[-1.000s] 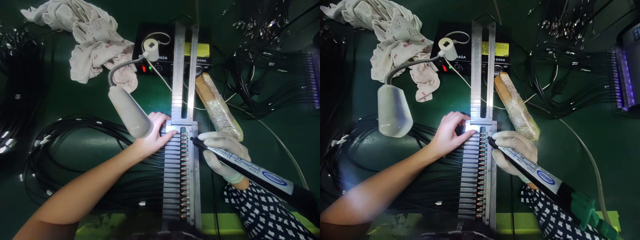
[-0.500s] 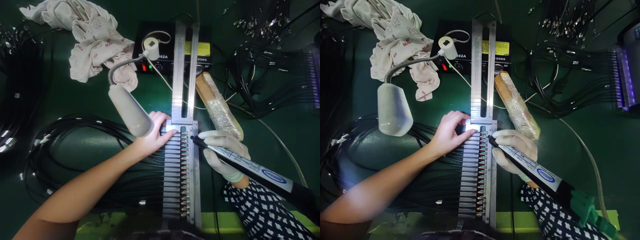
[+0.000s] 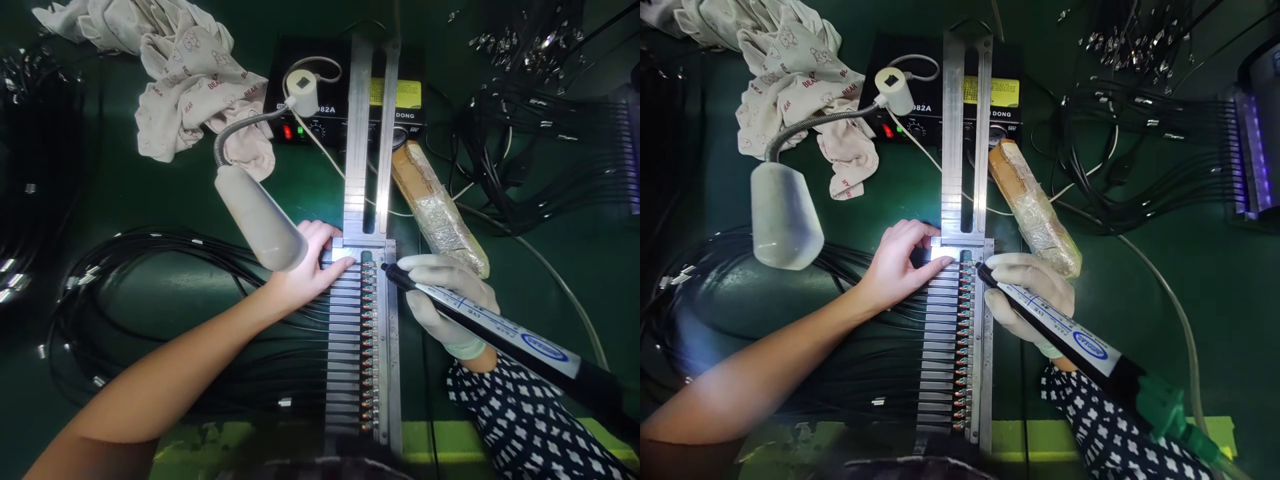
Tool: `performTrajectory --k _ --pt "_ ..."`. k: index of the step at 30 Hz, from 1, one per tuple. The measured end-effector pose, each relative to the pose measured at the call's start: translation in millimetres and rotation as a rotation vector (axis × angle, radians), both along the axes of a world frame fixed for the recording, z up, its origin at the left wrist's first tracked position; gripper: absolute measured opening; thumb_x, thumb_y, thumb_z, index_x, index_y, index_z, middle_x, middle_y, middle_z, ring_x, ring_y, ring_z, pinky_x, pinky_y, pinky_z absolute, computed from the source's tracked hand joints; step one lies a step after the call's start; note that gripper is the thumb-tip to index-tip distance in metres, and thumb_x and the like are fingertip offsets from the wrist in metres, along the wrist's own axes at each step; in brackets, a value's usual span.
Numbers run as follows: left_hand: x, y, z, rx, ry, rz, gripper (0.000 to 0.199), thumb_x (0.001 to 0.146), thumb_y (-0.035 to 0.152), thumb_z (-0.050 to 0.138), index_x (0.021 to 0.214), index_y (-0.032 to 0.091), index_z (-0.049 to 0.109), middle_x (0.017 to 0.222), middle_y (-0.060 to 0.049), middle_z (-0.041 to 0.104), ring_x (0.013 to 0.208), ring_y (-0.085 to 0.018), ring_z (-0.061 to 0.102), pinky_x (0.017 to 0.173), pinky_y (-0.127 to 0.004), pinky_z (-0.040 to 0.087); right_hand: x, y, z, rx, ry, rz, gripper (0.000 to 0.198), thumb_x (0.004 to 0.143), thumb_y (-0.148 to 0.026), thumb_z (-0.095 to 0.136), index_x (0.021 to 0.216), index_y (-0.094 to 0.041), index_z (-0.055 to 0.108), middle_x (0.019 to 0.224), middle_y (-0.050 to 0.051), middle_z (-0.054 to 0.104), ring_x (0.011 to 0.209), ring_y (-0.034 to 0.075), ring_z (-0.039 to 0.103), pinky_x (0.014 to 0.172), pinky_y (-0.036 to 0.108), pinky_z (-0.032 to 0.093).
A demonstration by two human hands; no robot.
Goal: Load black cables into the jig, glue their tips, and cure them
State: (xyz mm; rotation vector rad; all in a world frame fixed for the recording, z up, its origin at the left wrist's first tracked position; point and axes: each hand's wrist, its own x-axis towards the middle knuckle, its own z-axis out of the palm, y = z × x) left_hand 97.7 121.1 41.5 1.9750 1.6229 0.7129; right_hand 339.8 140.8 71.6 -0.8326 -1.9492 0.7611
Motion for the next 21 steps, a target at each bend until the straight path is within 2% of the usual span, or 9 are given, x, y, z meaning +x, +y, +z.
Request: performTrajectory --k 6,11,21 --pt "0 0 -0.8 0.014 -0.007 -0.002 0.03 0.088 0.038 0.068 0.105 0.016 0.059 0.086 -0.002 0.055 0.085 -0.017 0.049 0.079 -0.032 0.038 7 -9 5 -0.048 0.099 0.028 0.021 0.082 -0.014 0.072 0.103 -0.016 0.067 0.108 0.01 0.068 0.086 0.022 0.069 0.075 0.036 0.06" --pt "0 0 -0.8 0.007 0.0 -0.002 0.031 0.088 0.039 0.068 0.104 0.015 0.059 0.086 -0.002 0.055 0.085 -0.017 0.05 0.079 -0.032 0.038 3 -13 15 -0.051 -0.014 0.055 0.017 0.084 -0.011 0.07 0.099 -0.016 0.066 0.102 0.009 0.069 0.088 0.02 0.068 0.077 0.032 0.059" --pt "-1 0 -0.7 0.006 -0.002 -0.011 0.029 0.088 0.04 0.068 0.102 0.016 0.058 0.086 -0.002 0.055 0.084 -0.017 0.049 0.077 -0.032 0.038 0 -8 11 -0.034 -0.022 0.047 0.015 0.082 -0.009 0.072 0.096 -0.012 0.066 0.1 0.01 0.069 0.088 0.017 0.068 0.08 0.027 0.059"
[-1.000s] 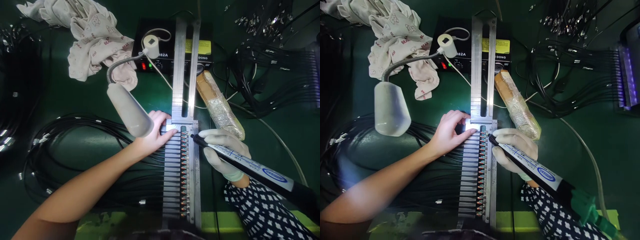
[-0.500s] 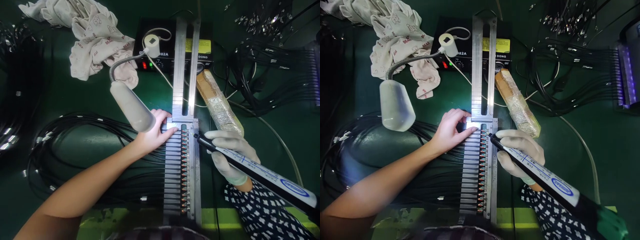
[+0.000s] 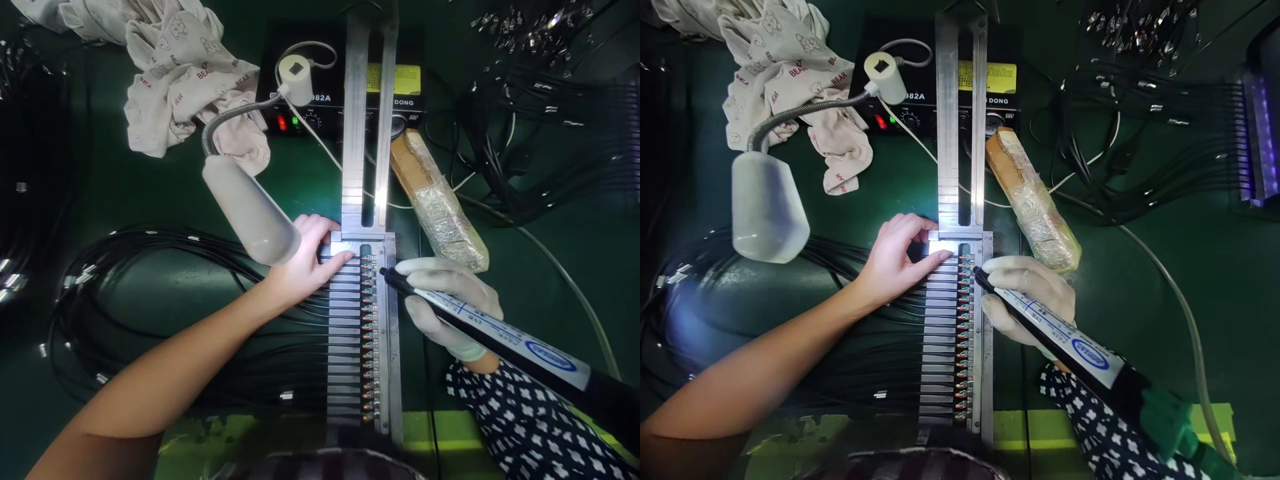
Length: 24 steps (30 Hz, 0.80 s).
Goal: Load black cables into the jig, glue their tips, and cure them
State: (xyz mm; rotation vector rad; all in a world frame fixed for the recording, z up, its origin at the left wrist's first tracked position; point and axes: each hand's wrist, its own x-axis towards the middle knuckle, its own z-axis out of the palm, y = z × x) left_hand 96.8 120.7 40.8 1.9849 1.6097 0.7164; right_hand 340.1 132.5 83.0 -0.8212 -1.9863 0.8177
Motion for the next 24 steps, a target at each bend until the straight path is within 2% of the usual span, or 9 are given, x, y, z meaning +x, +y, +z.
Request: performTrajectory --k 11,24 --pt "-0.6 -0.1 -0.4 0.008 -0.007 -0.01 0.03 0.088 0.037 0.07 0.104 0.014 0.059 0.085 -0.002 0.055 0.084 -0.016 0.049 0.077 -0.031 0.037 1.4 0.4 -1.1 -0.001 -0.001 0.042 0.014 0.083 -0.008 0.071 0.095 -0.01 0.066 0.098 0.012 0.069 0.089 0.018 0.068 0.08 0.027 0.059" --pt "0.5 0.7 -0.1 0.03 -0.013 -0.008 0.03 0.087 0.036 0.07 0.105 0.014 0.059 0.085 -0.002 0.055 0.083 -0.016 0.048 0.077 -0.031 0.038 2.5 1.2 -3.4 0.019 0.028 0.014 0.014 0.083 -0.01 0.071 0.095 -0.012 0.066 0.098 0.011 0.069 0.086 0.018 0.069 0.076 0.029 0.059"
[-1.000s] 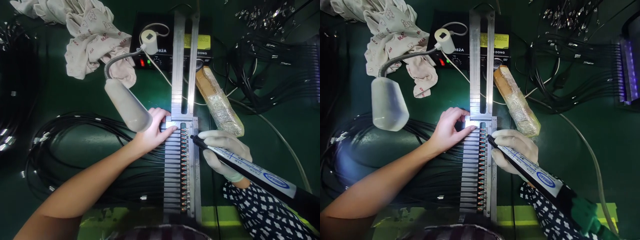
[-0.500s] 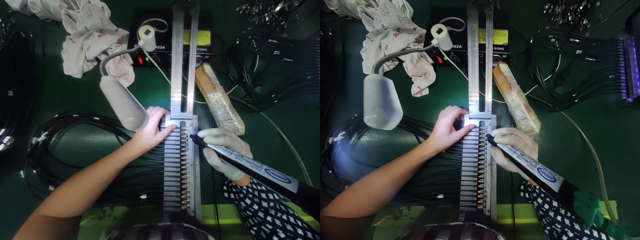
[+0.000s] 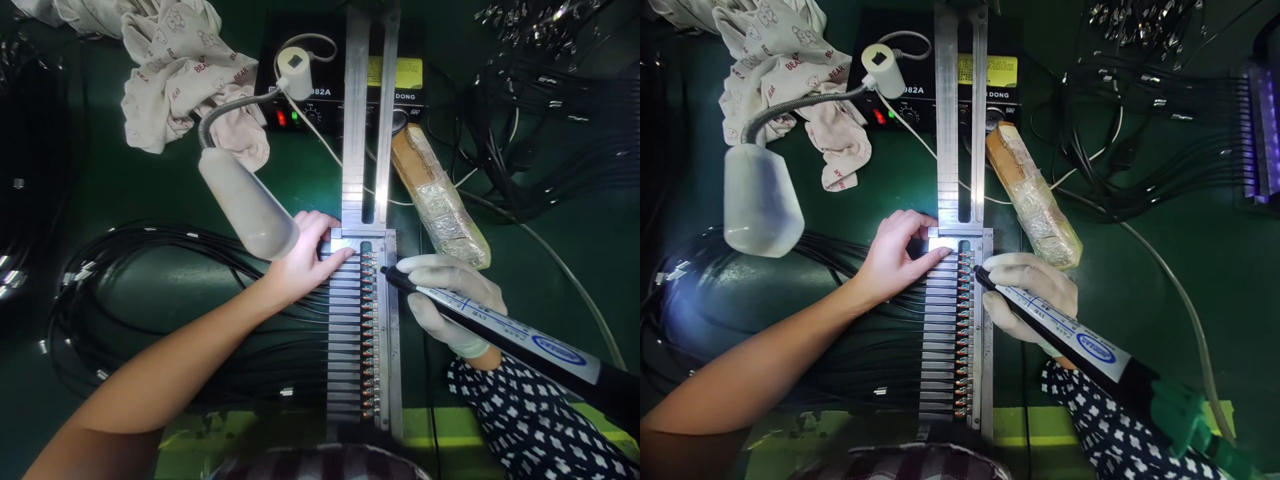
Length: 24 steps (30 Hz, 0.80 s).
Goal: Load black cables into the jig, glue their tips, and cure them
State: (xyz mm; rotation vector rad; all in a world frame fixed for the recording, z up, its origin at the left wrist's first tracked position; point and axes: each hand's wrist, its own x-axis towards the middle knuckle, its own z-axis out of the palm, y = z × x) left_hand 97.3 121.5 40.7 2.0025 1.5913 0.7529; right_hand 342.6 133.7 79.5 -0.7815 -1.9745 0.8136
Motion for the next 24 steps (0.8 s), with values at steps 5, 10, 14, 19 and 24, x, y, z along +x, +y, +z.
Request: performTrajectory --k 5,10,14,19,24 --pt "0 0 0.3 0.0 0.001 -0.002 0.03 0.087 0.036 0.071 0.104 0.014 0.059 0.085 -0.002 0.054 0.083 -0.016 0.048 0.077 -0.031 0.038 -2 2 -3 0.004 0.002 -0.013 0.013 0.083 -0.01 0.071 0.095 -0.012 0.066 0.097 0.01 0.07 0.083 0.018 0.069 0.075 0.03 0.059" --pt "-1 0 -0.3 -0.018 0.01 0.003 0.03 0.088 0.038 0.069 0.104 0.015 0.058 0.085 -0.002 0.055 0.083 -0.016 0.048 0.077 -0.031 0.038 2 -1 0 0.01 0.053 -0.008 0.019 0.083 -0.013 0.073 0.1 -0.013 0.067 0.103 0.011 0.069 0.086 0.021 0.069 0.073 0.033 0.06" --pt "-1 0 -1.1 -0.013 0.012 0.0 0.03 0.088 0.039 0.069 0.105 0.015 0.058 0.085 -0.001 0.055 0.083 -0.016 0.049 0.079 -0.032 0.038 8 -11 7 0.012 0.016 0.027 0.019 0.083 -0.011 0.072 0.101 -0.011 0.066 0.103 0.014 0.068 0.087 0.021 0.069 0.07 0.032 0.06" --pt "-1 1 -0.4 -0.017 0.014 0.0 0.03 0.088 0.038 0.069 0.104 0.016 0.058 0.085 -0.001 0.056 0.083 -0.017 0.049 0.077 -0.031 0.038 6 -17 8 -0.042 -0.033 0.02 0.019 0.083 -0.01 0.073 0.1 -0.012 0.066 0.105 0.013 0.068 0.091 0.02 0.068 0.079 0.032 0.059" --pt "-1 0 0.0 -0.035 0.03 0.004 0.03 0.088 0.039 0.068 0.104 0.017 0.059 0.086 -0.002 0.057 0.084 -0.018 0.05 0.076 -0.032 0.038 2 -15 5 -0.041 -0.014 0.008 0.018 0.082 -0.009 0.073 0.098 -0.013 0.066 0.103 0.011 0.068 0.09 0.019 0.068 0.079 0.032 0.059"
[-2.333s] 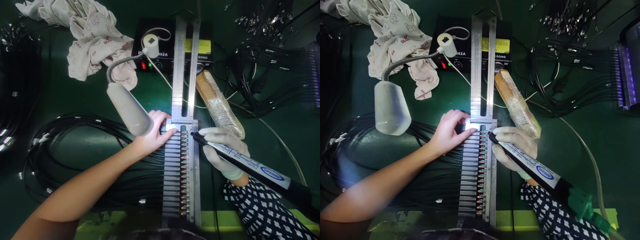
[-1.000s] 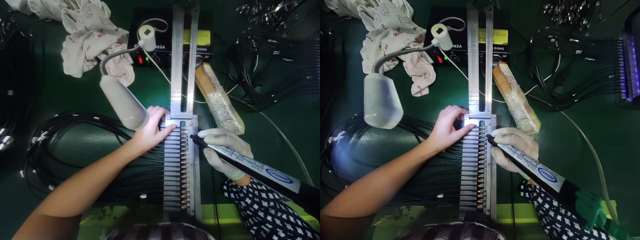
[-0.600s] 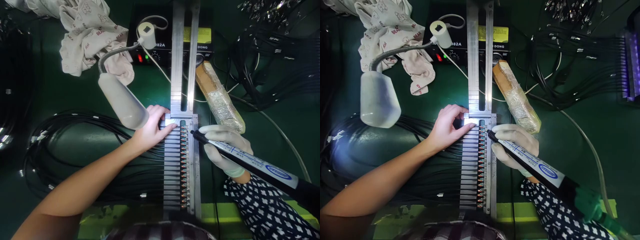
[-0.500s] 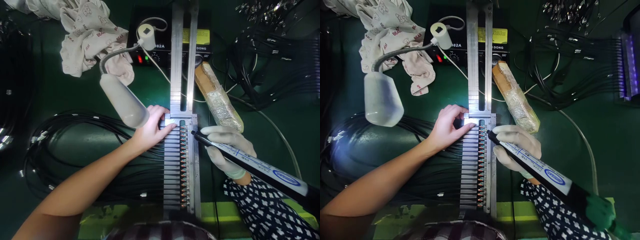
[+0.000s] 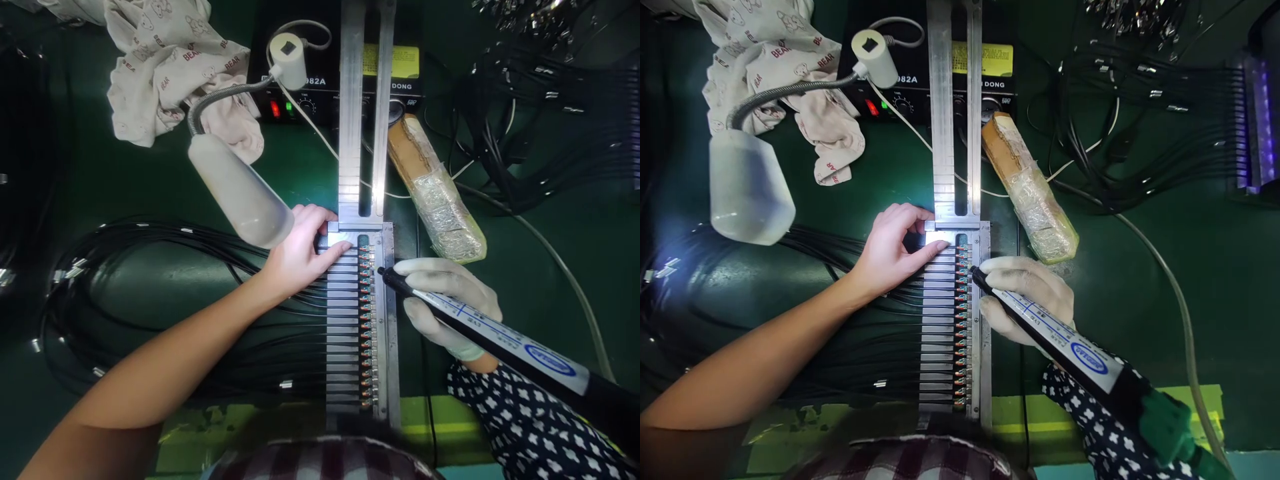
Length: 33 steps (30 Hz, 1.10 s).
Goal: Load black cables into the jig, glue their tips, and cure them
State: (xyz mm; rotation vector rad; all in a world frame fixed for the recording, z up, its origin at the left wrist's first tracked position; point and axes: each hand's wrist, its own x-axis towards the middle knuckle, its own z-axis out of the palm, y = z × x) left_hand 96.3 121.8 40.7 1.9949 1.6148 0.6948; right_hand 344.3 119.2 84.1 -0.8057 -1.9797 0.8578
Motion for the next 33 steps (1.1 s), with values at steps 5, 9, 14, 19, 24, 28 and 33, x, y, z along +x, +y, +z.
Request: performTrajectory --k 5,9,14,19,24,28,33 --pt "0.6 -0.5 0.4 -0.003 -0.003 0.006 0.029 0.088 0.038 0.068 0.105 0.017 0.059 0.086 -0.002 0.058 0.085 -0.018 0.051 0.078 -0.033 0.038 0.0 0.6 -0.4 0.01 -0.009 -0.021 0.018 0.082 -0.01 0.073 0.098 -0.014 0.066 0.102 0.01 0.069 0.088 0.019 0.068 0.077 0.032 0.059" --pt "0.7 -0.6 1.2 0.003 -0.013 0.007 0.029 0.087 0.037 0.07 0.104 0.016 0.059 0.085 -0.002 0.057 0.085 -0.018 0.051 0.077 -0.032 0.038 0.3 1.1 0.1 0.0 -0.013 -0.009 0.017 0.083 -0.009 0.072 0.097 -0.014 0.066 0.101 0.01 0.069 0.088 0.019 0.068 0.078 0.031 0.059" --pt "0.2 -0.9 1.0 -0.003 -0.011 0.008 0.029 0.087 0.038 0.07 0.104 0.016 0.059 0.087 -0.002 0.057 0.086 -0.018 0.051 0.078 -0.032 0.037 1.8 0.5 1.4 -0.02 -0.021 0.022 0.017 0.082 -0.008 0.073 0.098 -0.01 0.066 0.101 0.013 0.068 0.09 0.019 0.068 0.08 0.031 0.059" --pt "0.1 -0.9 0.3 0.002 -0.012 0.006 0.031 0.087 0.038 0.07 0.106 0.016 0.058 0.086 -0.002 0.057 0.086 -0.018 0.051 0.077 -0.033 0.037 3.9 0.2 1.7 -0.011 -0.008 0.033 0.02 0.08 -0.005 0.072 0.098 -0.01 0.066 0.101 0.014 0.068 0.089 0.021 0.068 0.077 0.031 0.06" --pt "0.3 -0.7 0.4 0.0 -0.014 0.007 0.031 0.087 0.039 0.07 0.105 0.016 0.059 0.086 -0.002 0.057 0.086 -0.018 0.051 0.078 -0.033 0.037 4.2 0.1 3.1 -0.025 -0.034 0.024 0.02 0.082 -0.008 0.072 0.1 -0.013 0.066 0.102 0.012 0.068 0.09 0.021 0.069 0.078 0.033 0.061" --pt "0.5 -0.8 1.0 -0.008 -0.005 0.012 0.03 0.088 0.04 0.069 0.105 0.017 0.058 0.086 -0.002 0.057 0.086 -0.018 0.051 0.078 -0.033 0.037 3.4 -0.3 3.3 -0.022 -0.038 0.023 0.019 0.083 -0.01 0.072 0.1 -0.014 0.066 0.102 0.01 0.069 0.089 0.021 0.069 0.077 0.033 0.061" --pt "-0.3 -0.7 0.5 -0.002 -0.005 0.005 0.031 0.088 0.04 0.069 0.105 0.017 0.058 0.087 -0.002 0.057 0.085 -0.018 0.051 0.078 -0.033 0.037 1.9 0.5 1.9 -0.021 -0.03 0.007 0.017 0.083 -0.009 0.072 0.098 -0.013 0.066 0.102 0.012 0.069 0.09 0.02 0.068 0.078 0.033 0.06"
